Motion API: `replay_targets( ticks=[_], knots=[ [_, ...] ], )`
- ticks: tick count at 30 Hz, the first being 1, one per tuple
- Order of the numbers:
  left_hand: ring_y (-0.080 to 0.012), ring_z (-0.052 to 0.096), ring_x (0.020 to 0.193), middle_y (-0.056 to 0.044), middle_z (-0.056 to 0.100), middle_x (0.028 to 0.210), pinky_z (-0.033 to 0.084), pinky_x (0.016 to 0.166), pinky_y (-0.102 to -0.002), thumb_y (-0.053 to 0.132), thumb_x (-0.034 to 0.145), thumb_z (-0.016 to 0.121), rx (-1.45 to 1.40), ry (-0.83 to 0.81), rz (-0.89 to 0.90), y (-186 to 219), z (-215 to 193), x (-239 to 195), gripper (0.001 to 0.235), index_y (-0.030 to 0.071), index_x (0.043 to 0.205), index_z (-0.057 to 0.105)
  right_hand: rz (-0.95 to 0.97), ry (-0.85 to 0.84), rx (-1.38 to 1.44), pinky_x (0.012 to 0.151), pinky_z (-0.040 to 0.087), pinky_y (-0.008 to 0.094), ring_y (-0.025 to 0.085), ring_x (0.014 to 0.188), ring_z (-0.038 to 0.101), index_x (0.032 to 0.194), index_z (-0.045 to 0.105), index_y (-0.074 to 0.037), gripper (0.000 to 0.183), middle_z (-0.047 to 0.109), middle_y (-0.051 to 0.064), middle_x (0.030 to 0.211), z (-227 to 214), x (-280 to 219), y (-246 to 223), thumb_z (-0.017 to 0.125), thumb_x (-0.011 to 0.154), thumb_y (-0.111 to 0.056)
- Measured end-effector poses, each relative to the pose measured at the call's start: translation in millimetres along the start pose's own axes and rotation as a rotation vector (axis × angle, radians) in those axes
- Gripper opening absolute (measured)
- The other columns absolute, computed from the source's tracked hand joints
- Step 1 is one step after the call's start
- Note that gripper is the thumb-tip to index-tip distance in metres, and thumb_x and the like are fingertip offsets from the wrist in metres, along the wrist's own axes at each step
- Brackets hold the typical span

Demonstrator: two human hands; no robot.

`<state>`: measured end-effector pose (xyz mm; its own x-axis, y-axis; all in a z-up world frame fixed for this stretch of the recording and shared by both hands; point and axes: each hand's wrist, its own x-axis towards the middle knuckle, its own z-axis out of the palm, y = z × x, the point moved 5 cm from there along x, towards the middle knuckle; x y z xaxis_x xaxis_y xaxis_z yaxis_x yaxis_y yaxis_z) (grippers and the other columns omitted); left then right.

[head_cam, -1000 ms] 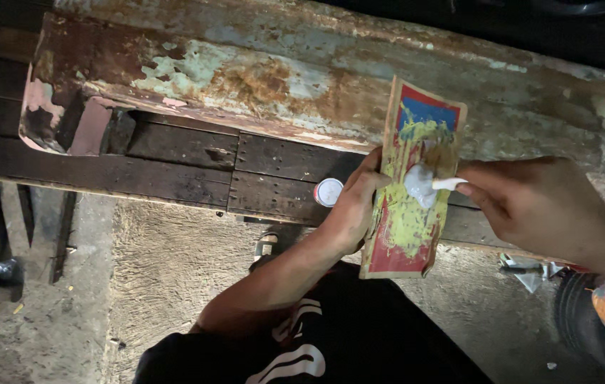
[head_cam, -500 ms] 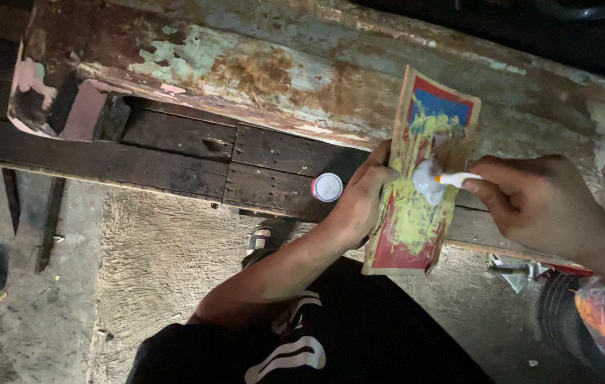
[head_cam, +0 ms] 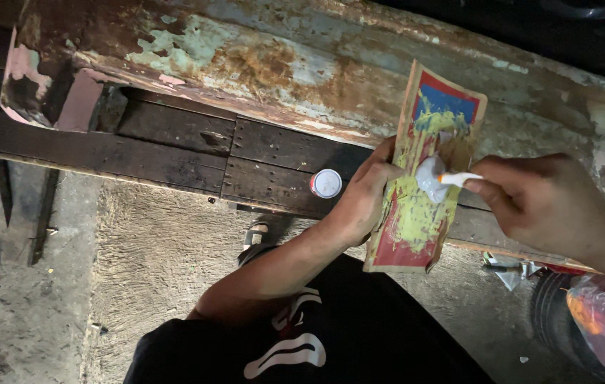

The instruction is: The person uses a small scraper to spread yellow paint on a rectangular board. They then pour a white liquid from a red can onto the board and use a small white tube to add more white substance. Finally, they mix the substances together on the board with the scraper.

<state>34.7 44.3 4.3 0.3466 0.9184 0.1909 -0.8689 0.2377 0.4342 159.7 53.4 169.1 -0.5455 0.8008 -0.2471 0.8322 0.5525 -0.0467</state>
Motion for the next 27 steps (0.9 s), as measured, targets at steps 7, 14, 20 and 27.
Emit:
replay_targets(
  ticks=[7,14,20,27],
  knots=[
    [-0.0263,0.061,0.122,-0.023,0.057,0.139,0.051,0.107,-0.04,0.013,0.1,0.041,-0.02,-0.005,-0.013,-2.2,-0.9,-0.1,0.064,-0.008,0.16,0.03,0.012,-0.024,-0.056,0.034,0.04,0.037,0.018,0.029,0.051,0.103,0.073,-0.009,0.019,0.056,0.007,0.042,2.9,2.9,1.4,0.073,0.091,-0.024],
    [-0.0296,0.057,0.129,-0.026,0.052,0.142,0.048,0.113,-0.042,0.012,0.099,0.038,0.016,-0.017,-0.004,-4.3,-1.8,4.0,0.066,-0.009,0.159,0.024,0.04,-0.079,-0.098,0.034,0.041,0.036,0.017,0.028,0.051,0.102,0.073,-0.01,0.017,0.057,0.006,0.042,5.4,3.7,5.0,0.072,0.093,-0.025],
    [-0.0315,0.056,0.128,-0.027,0.052,0.142,0.047,0.112,-0.044,0.011,0.098,0.037,0.041,0.008,-0.028,-1.6,-2.8,3.0,0.066,-0.011,0.159,0.024,0.044,-0.093,-0.121,0.034,0.041,0.036,0.018,0.029,0.052,0.106,0.074,-0.011,0.022,0.057,0.007,0.044,6.4,6.0,5.6,0.074,0.091,-0.026],
    [-0.0322,0.056,0.129,-0.027,0.052,0.141,0.047,0.113,-0.044,0.01,0.098,0.037,0.056,-0.002,-0.029,-1.0,-3.1,5.2,0.065,-0.01,0.159,0.023,-0.035,-0.041,-0.135,0.034,0.044,0.033,0.016,0.031,0.056,0.104,0.073,-0.01,0.021,0.067,0.007,0.052,2.1,9.5,0.1,0.073,0.09,-0.025]
  ],
)
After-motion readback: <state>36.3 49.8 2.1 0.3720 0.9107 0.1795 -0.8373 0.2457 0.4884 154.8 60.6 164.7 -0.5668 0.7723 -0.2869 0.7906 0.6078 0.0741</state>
